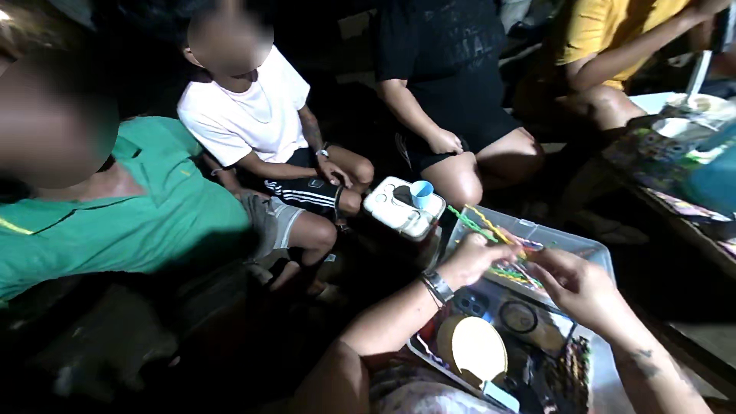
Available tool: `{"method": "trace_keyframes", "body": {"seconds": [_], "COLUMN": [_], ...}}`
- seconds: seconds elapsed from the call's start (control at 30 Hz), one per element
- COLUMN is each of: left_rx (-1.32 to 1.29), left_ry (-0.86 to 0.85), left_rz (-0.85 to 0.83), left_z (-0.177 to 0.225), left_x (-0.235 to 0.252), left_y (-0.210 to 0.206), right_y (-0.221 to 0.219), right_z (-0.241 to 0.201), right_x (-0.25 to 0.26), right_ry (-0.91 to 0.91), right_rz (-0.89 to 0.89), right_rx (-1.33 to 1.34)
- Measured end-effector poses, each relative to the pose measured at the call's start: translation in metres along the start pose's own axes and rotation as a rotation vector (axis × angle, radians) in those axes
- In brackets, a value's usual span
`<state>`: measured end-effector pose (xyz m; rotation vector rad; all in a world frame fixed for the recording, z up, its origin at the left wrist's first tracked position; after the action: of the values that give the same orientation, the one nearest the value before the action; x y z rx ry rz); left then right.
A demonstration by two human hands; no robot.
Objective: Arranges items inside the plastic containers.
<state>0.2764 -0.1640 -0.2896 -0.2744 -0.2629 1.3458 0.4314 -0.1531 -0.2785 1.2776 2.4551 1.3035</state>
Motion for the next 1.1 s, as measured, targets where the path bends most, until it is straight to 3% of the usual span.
{"method": "trace_keyframes", "body": {"seconds": [0.13,0.23,0.3,0.37,0.43,0.5,0.57,0.6,0.7,0.77,0.9,1.03,1.1], "left_rx": [-0.139,-0.126,-0.102,-0.091,-0.038,0.074,0.209,0.255,0.33,0.335,0.24,0.234,0.24], "left_ry": [0.031,-0.042,-0.13,-0.172,-0.17,-0.177,-0.194,-0.209,-0.229,-0.231,-0.223,-0.19,-0.217], "left_rz": [0.178,0.281,0.364,0.469,0.517,0.484,0.389,0.34,0.263,0.268,0.302,0.267,0.25], "left_z": [0.005,0.007,0.009,0.008,0.009,0.014,0.016,0.017,0.019,0.019,0.013,0.013,0.018], "left_x": [-0.009,-0.013,-0.015,-0.017,-0.018,-0.021,-0.024,-0.024,-0.017,-0.017,-0.009,-0.006,-0.009], "left_y": [0.008,0.026,0.041,0.053,0.055,0.052,0.046,0.043,0.039,0.041,0.047,0.038,0.036], "right_y": [0.02,0.049,0.081,0.11,0.113,0.087,0.047,0.037,0.046,0.041,-0.013,-0.056,-0.061], "right_z": [-0.022,-0.033,-0.045,-0.056,-0.052,-0.025,0.013,0.021,-0.003,-0.026,-0.029,-0.015,-0.016], "right_x": [-0.007,-0.017,-0.025,-0.033,-0.029,-0.017,-0.018,-0.024,-0.032,-0.045,-0.09,-0.112,-0.112], "right_ry": [0.048,0.057,0.056,0.065,0.055,-0.075,-0.351,-0.44,-0.275,-0.167,-0.49,-0.477,-0.478], "right_rz": [-0.05,-0.032,0.082,0.307,0.432,0.233,-0.216,-0.348,-0.252,-0.309,-0.862,-1.189,-1.231], "right_rx": [-0.184,-0.359,-0.407,-0.393,-0.344,-0.357,-0.432,-0.456,-0.443,-0.368,-0.171,-0.449,-0.525]}}
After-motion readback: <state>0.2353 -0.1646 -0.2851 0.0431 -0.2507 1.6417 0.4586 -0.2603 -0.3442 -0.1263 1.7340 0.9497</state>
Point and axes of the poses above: each hand's wrist, its own x-axis towards the middle knuckle, its own y-axis out of the back of the hand, z = x × y, the point moved 6 cm from there along x, towards the middle knuckle, and after that the axes turned 9 degrees about -z, right-handed, at the moved point
